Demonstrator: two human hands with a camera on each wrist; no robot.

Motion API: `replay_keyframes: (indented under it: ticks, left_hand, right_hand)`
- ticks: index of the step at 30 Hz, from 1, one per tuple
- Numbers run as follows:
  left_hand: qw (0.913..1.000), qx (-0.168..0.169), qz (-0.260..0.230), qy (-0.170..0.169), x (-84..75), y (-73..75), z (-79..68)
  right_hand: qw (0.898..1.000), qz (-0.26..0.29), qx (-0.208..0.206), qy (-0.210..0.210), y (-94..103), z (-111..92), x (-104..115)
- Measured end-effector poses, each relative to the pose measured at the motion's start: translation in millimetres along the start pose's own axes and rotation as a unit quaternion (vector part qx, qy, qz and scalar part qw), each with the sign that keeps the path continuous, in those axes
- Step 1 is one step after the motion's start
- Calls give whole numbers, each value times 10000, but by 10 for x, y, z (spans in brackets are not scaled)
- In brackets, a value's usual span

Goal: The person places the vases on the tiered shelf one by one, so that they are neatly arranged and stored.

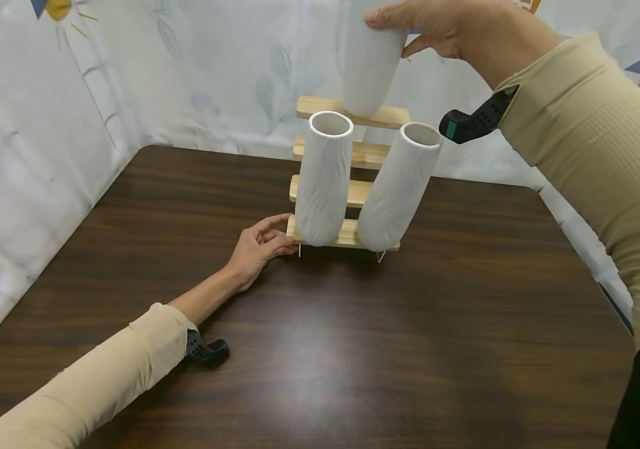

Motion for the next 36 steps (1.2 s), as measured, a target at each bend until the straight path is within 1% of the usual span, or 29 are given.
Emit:
replay_keyframes:
  ticks: [4, 10, 17, 22, 29, 32, 36]
  left_hand:
    - [10000, 32, 0, 3, -6, -29, 21]
    - [10000, 11, -18, -4, -4, -62, 16]
    - [10000, 71, -28, -23, -26, -86, -29]
    - [9999, 89, -16, -62, -45, -85, -34]
    - [9999, 115, 17, -34, -39, -97, -28]
    - [9999, 115, 4, -33, -33, -102, -24]
    - [9999, 126, 9, -4, -25, -103, -27]
  right_hand:
    - [9998, 23, 71, 182, 52, 2, 21]
    - [9996, 203, 156, 92, 70, 36, -31]
    - [9993, 296, 165, 154, 86, 53, -62]
    - [9992, 337, 176, 77, 75, 53, -81]
    - [9987, 456, 202, -63, 72, 31, -138]
    - [9990, 328, 251, -152, 83, 25, -158]
    - [9988, 157, 291, -371, 118, -3, -196]
Point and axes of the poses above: each hand's wrist, its own z-axis towards the middle knuckle, its own y-axis out of the back of the hand, x = y × z, the point moved 7 cm from there along z, towards the middle knuckle, and after that the axes turned 12 degrees about y, right-handed, at the moved point
